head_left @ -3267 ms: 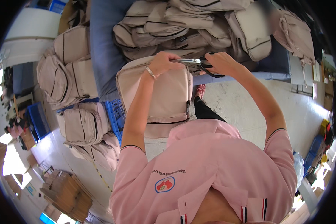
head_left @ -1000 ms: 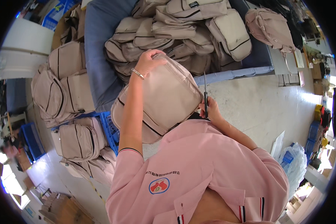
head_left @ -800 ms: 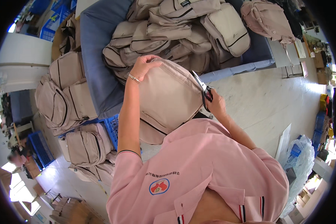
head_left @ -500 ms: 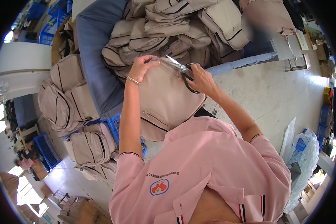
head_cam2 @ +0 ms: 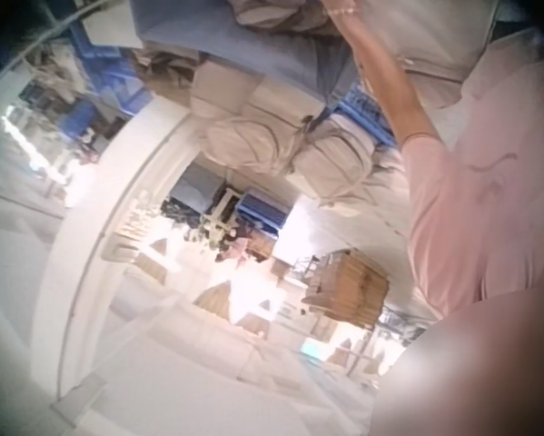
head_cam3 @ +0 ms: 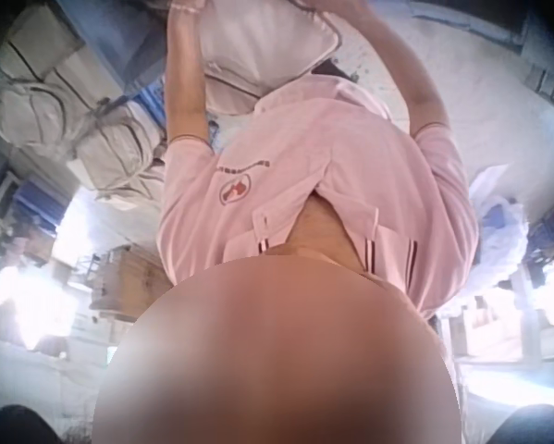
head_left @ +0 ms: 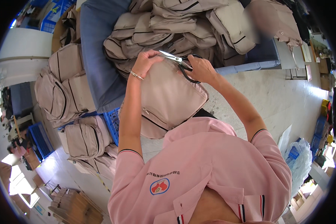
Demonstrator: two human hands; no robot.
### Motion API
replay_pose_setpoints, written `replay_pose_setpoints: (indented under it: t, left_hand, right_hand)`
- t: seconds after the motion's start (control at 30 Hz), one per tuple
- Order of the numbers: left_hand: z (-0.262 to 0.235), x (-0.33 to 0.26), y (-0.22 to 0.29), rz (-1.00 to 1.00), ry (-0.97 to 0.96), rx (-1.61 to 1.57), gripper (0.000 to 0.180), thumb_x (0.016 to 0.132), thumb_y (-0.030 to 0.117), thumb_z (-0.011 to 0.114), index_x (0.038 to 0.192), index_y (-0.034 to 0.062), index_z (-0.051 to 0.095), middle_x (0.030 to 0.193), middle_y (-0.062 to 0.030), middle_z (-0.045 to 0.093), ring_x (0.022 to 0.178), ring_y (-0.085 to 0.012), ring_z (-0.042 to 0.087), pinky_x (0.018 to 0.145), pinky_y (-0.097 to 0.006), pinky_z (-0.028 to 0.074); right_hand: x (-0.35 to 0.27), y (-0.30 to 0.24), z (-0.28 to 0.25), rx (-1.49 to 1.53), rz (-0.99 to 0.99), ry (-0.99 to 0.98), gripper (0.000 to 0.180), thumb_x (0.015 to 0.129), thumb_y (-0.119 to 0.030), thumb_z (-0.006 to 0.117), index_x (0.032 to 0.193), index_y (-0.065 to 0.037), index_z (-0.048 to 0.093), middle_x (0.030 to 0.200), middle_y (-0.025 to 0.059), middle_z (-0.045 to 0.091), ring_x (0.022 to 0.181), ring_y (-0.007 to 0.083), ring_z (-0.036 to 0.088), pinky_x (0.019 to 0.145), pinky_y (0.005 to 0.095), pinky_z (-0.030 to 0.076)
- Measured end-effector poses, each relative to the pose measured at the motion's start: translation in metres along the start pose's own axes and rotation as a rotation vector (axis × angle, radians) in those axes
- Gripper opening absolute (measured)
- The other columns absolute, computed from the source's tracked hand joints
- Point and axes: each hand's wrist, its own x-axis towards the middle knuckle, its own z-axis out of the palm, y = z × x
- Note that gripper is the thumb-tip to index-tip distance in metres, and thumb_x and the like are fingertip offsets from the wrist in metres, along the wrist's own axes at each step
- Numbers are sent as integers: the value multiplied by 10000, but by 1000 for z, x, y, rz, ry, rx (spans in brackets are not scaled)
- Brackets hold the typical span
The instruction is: Inspecting and trimming loose threads on beige backpacks in a factory setting.
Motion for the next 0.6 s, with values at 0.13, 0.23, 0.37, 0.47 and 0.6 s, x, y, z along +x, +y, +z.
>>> replay_pose_setpoints:
  t: [0.13, 0.23, 0.37, 0.47, 0.6]
  left_hand:
    - [-2, 0, -2, 36, 18, 35, 216, 786, 55, 755, 980, -32, 719, 906, 11, 649, 845, -75, 580, 798, -211, 441]
    - [-1, 0, -1, 44, 4, 61, 183, 804, 15, 733, 986, -4, 721, 881, 35, 650, 836, -49, 557, 785, -195, 432]
    - [4, -1, 5, -35, 32, -19, 227, 784, 59, 764, 985, -39, 718, 892, -11, 676, 814, -75, 595, 772, -207, 456]
    - [4, -3, 7, -78, 41, -58, 224, 783, 54, 770, 986, -24, 718, 889, -11, 686, 797, -70, 598, 762, -206, 464]
    - [0, -2, 2, -104, 52, -31, 227, 776, 47, 779, 987, -11, 718, 880, -5, 691, 792, -63, 603, 763, -202, 464]
  right_hand:
    - [4, 4, -3, -35, 18, -75, 576, 823, -518, 712, 912, 6, 490, 780, 216, 652, 750, 415, 644, 661, 494, 496]
    - [9, 16, -7, -92, -51, -94, 510, 825, -425, 729, 944, 2, 477, 754, 198, 655, 730, 409, 648, 642, 490, 502]
    - [22, 29, -26, -150, -157, -165, 454, 822, -349, 731, 976, -17, 463, 731, 195, 650, 719, 401, 650, 631, 485, 508]
    - [34, 28, -42, -221, -204, -218, 460, 822, -357, 731, 978, -17, 463, 721, 195, 645, 718, 407, 647, 629, 485, 506]
    - [51, 27, -55, -203, -285, -223, 450, 796, -355, 756, 916, -13, 489, 711, 178, 643, 740, 406, 654, 645, 481, 514]
